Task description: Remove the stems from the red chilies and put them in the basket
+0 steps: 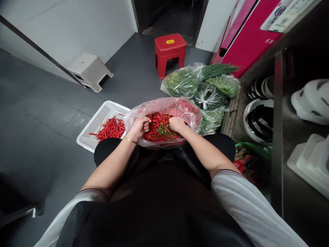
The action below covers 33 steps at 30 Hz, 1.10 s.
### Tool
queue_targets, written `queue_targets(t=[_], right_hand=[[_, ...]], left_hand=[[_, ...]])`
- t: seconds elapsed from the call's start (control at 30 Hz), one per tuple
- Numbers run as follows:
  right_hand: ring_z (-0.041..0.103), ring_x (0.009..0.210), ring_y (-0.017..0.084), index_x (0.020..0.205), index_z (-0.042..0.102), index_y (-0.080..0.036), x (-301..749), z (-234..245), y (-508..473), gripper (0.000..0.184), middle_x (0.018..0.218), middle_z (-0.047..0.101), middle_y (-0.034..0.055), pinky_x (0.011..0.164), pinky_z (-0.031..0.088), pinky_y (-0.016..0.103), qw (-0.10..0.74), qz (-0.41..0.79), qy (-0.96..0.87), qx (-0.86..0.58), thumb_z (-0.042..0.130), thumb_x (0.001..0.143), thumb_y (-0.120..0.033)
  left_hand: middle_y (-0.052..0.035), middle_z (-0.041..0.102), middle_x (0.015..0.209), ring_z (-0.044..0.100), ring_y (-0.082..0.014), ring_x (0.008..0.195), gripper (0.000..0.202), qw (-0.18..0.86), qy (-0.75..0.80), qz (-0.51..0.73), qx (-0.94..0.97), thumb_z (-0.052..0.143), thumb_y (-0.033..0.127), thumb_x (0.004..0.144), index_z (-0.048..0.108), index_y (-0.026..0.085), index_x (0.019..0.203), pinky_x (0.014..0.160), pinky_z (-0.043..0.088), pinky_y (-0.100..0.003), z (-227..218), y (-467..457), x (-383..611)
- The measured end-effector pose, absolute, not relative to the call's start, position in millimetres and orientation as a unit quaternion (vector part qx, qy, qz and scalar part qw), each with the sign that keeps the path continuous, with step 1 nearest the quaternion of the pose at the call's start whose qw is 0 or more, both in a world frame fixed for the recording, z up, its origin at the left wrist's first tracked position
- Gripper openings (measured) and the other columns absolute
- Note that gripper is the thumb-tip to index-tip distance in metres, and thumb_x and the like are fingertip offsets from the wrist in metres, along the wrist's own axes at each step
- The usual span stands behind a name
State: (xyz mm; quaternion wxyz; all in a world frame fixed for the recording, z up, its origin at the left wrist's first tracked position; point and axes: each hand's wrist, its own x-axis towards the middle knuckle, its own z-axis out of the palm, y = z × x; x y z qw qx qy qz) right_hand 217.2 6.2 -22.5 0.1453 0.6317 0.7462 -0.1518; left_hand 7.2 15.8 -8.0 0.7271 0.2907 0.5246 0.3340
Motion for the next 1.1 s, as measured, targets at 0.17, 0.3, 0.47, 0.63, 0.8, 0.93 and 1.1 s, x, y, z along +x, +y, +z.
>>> queue_targets(t=[0.17, 0.3, 0.47, 0.63, 0.8, 0.93, 1.1], right_hand=[[0.066, 0.083, 0.019, 0.093, 0.070, -0.015, 233, -12, 3, 0.023, 0.092, 0.073, 0.0100, 0.075, 0.046, 0.025, 0.043, -0.185, 0.738, 0.647, 0.053, 0.088, -0.029], [0.066, 0.082, 0.016, 0.102, 0.070, -0.017, 238, -23, -4, 0.023, 0.093, 0.074, 0.0047, 0.074, 0.045, 0.022, 0.070, -0.261, 0.730, 0.628, 0.058, 0.083, -0.018], [0.067, 0.093, 0.020, 0.103, 0.072, -0.019, 244, -28, -5, 0.031, 0.104, 0.073, 0.0085, 0.080, 0.047, 0.027, 0.015, -0.179, 0.715, 0.675, 0.044, 0.092, -0.025], [0.067, 0.099, 0.027, 0.101, 0.072, -0.014, 224, -36, 2, 0.029, 0.107, 0.071, 0.0170, 0.084, 0.049, 0.033, 0.099, -0.153, 0.738, 0.650, 0.050, 0.090, -0.029], [0.069, 0.087, 0.023, 0.088, 0.070, -0.013, 210, -35, 12, 0.021, 0.094, 0.073, 0.0148, 0.079, 0.052, 0.032, -0.001, -0.251, 0.710, 0.658, 0.055, 0.088, -0.028], [0.061, 0.053, 0.013, 0.075, 0.062, -0.015, 210, -13, 6, 0.022, 0.066, 0.067, 0.0041, 0.054, 0.051, 0.025, -0.229, -0.549, 0.561, 0.576, 0.058, 0.082, -0.036], [0.053, 0.045, 0.011, 0.062, 0.056, -0.017, 200, -4, -10, 0.029, 0.055, 0.060, 0.0007, 0.049, 0.046, 0.024, -0.329, -0.512, 0.551, 0.571, 0.059, 0.079, -0.041]], left_hand=[[0.0035, 0.046, 0.045, 0.040, -0.0060, 0.036, 0.016, 0.720, 0.510, 0.315, 0.349, 0.066, 0.029, 0.068, 0.059, 0.015, 0.066, 0.036, 0.025, -0.020, -18, 3, 18], [0.0035, 0.047, 0.047, 0.041, -0.0055, 0.036, 0.013, 0.698, 0.526, 0.316, 0.369, 0.062, 0.025, 0.073, 0.059, 0.015, 0.067, 0.036, 0.024, -0.019, -21, 0, 24], [0.0091, 0.031, 0.041, 0.024, -0.0034, 0.032, 0.022, 0.692, 0.543, 0.328, 0.346, 0.057, 0.032, 0.082, 0.054, 0.016, 0.067, 0.035, 0.014, -0.018, -20, 2, 16], [0.0093, 0.030, 0.040, 0.023, -0.0037, 0.032, 0.024, 0.684, 0.540, 0.295, 0.392, 0.055, 0.032, 0.085, 0.053, 0.016, 0.068, 0.036, 0.015, -0.019, -26, -5, 20], [0.0014, 0.055, 0.059, 0.048, -0.0075, 0.049, 0.014, 0.639, 0.525, 0.283, 0.485, 0.056, 0.026, 0.084, 0.060, 0.015, 0.076, 0.045, 0.036, -0.019, -38, -8, 26], [-0.0023, 0.064, 0.078, 0.059, -0.0097, 0.070, 0.013, 0.684, 0.421, 0.328, 0.497, 0.062, 0.027, 0.081, 0.062, 0.014, 0.082, 0.066, 0.048, -0.021, -41, -7, 30], [0.0034, 0.052, 0.057, 0.049, -0.0074, 0.046, 0.024, 0.776, 0.380, 0.267, 0.427, 0.059, 0.036, 0.085, 0.056, 0.014, 0.076, 0.053, 0.049, -0.024, -31, -11, 34]])
